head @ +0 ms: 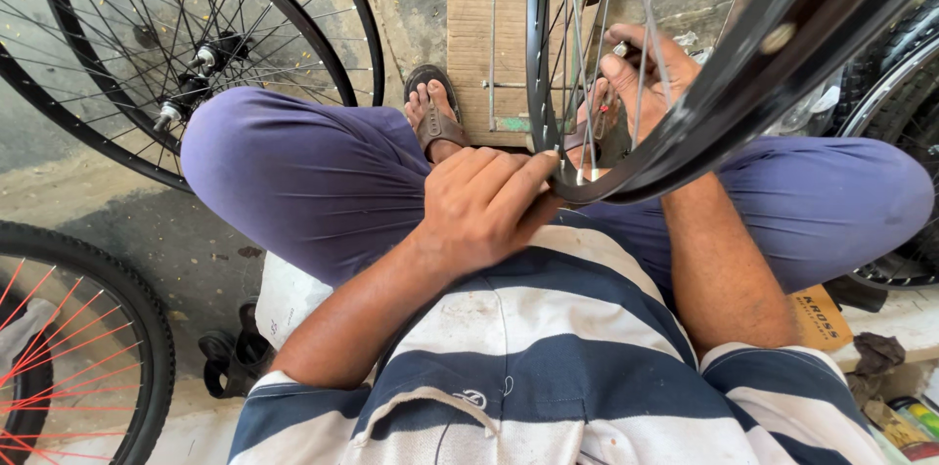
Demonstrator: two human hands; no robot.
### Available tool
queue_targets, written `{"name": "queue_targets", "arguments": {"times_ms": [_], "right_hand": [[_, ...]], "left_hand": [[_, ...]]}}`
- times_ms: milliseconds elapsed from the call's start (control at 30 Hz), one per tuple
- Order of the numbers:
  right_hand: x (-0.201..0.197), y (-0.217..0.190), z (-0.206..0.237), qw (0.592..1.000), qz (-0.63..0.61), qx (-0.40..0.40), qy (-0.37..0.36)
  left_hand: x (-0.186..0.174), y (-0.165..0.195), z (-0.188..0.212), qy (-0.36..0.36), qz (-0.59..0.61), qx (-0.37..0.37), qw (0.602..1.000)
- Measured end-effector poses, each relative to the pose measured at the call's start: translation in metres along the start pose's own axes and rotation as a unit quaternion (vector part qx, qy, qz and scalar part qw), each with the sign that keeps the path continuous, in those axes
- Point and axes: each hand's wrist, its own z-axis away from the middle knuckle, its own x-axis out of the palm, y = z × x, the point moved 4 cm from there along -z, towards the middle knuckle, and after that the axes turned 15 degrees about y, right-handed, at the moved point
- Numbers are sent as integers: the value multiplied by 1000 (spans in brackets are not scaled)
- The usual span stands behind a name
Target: The person sits on the floor lacing a bicycle wheel, threading spokes through the hub and seating them in the rim, then uses pliers to tighten spoke nipples while the wheel rests on a wooden spoke stand, spinning the wheel and adjusting the rim by hand.
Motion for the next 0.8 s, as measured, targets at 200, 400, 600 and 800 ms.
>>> {"name": "queue_targets", "arguments": {"times_ms": [200,400,600,800], "right_hand": [[4,5,-2,992,-94,77,-24],[-3,9,-4,994,-95,50,10],[-3,10,-7,998,-55,-12,14],[-6,12,-6,999,-20,9,29]], "left_hand": [[-6,7,7,17,64,17,998],[36,-54,39,-106,-52,-81,990],[48,-110,48,-41,-63,-341,937],[71,-144,65,-87,-101,-468,874]]}}
